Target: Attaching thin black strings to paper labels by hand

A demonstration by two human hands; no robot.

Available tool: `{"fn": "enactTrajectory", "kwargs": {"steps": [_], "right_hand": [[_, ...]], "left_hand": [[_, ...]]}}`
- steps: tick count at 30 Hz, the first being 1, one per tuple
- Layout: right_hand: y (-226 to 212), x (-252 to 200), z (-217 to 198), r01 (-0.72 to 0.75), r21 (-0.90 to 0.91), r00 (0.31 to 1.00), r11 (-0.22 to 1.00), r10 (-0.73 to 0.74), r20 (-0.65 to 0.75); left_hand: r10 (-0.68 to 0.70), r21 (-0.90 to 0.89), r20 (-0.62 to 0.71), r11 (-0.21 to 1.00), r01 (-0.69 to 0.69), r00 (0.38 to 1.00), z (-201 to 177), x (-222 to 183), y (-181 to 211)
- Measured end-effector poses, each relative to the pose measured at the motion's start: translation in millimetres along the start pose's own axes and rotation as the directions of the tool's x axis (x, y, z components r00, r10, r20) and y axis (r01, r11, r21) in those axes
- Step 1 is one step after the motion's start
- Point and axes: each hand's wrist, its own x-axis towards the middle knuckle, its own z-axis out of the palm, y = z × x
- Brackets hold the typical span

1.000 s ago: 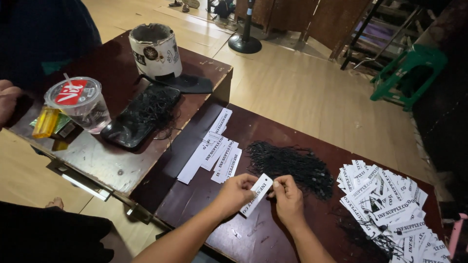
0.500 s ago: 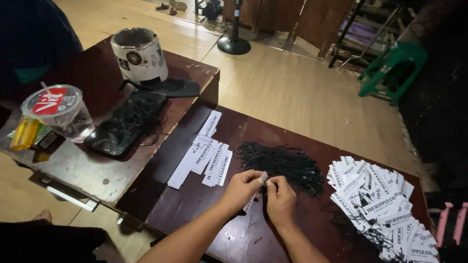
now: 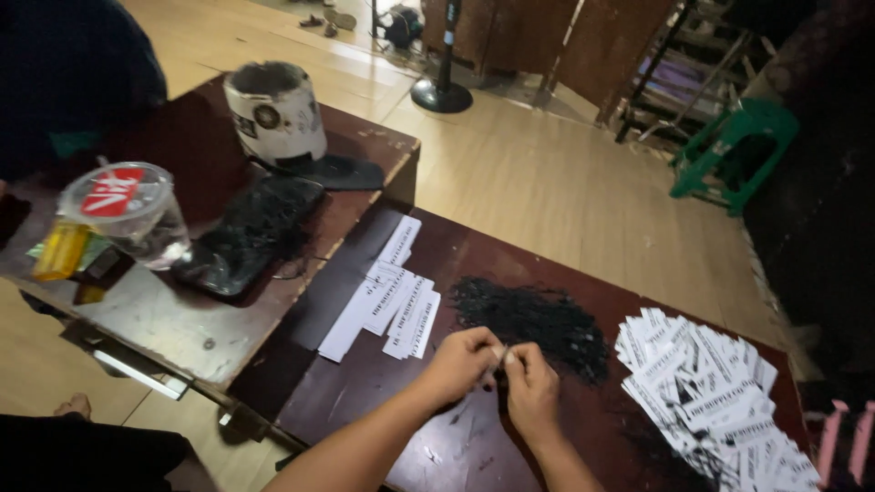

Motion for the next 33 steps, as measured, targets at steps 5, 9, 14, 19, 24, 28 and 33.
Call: {"fn": "enactTrajectory", "kwargs": {"steps": [5, 9, 14, 19, 24, 28, 33], "right_hand": [[7, 9, -14, -0.046, -0.039, 0.999, 0.998, 0.047, 0.022], [18, 11, -15, -0.069, -0.074, 0.997, 0.995, 0.072, 0.041], [10, 12, -14, 0.031, 0.044, 0.998, 0.999, -0.034, 0.059], [32, 13, -11, 0.003, 0.093, 0.997, 0.996, -0.009, 0.071], [19, 17, -21, -0.031, 0.031, 0.991, 0.999, 0.027, 0.13], [7, 19, -24, -0.284, 0.054, 0.953, 0.957, 0.276, 0.126], [-2, 18, -27, -0.245, 0.117, 0.966, 0.962, 0.232, 0.115]], "left_hand": [[0.18, 0.192, 0.005, 0.965, -0.177, 0.984, 8, 27, -16], [0.353, 0.39, 0.001, 0.861, -0.325, 0.936, 14, 40, -36], [0.332, 0.362, -0.05, 0.885, -0.292, 0.942, 11, 20, -24], [0.326, 0.32, -0.073, 0.903, -0.287, 0.942, 9, 16, -22], [0.164, -0.357, -0.094, 0.915, -0.187, 0.982, 8, 29, -31], [0.116, -0.37, -0.029, 0.921, -0.118, 0.993, -9, 46, -36], [0.181, -0.734, -0.079, 0.655, -0.18, 0.98, -25, 73, -57]]}}
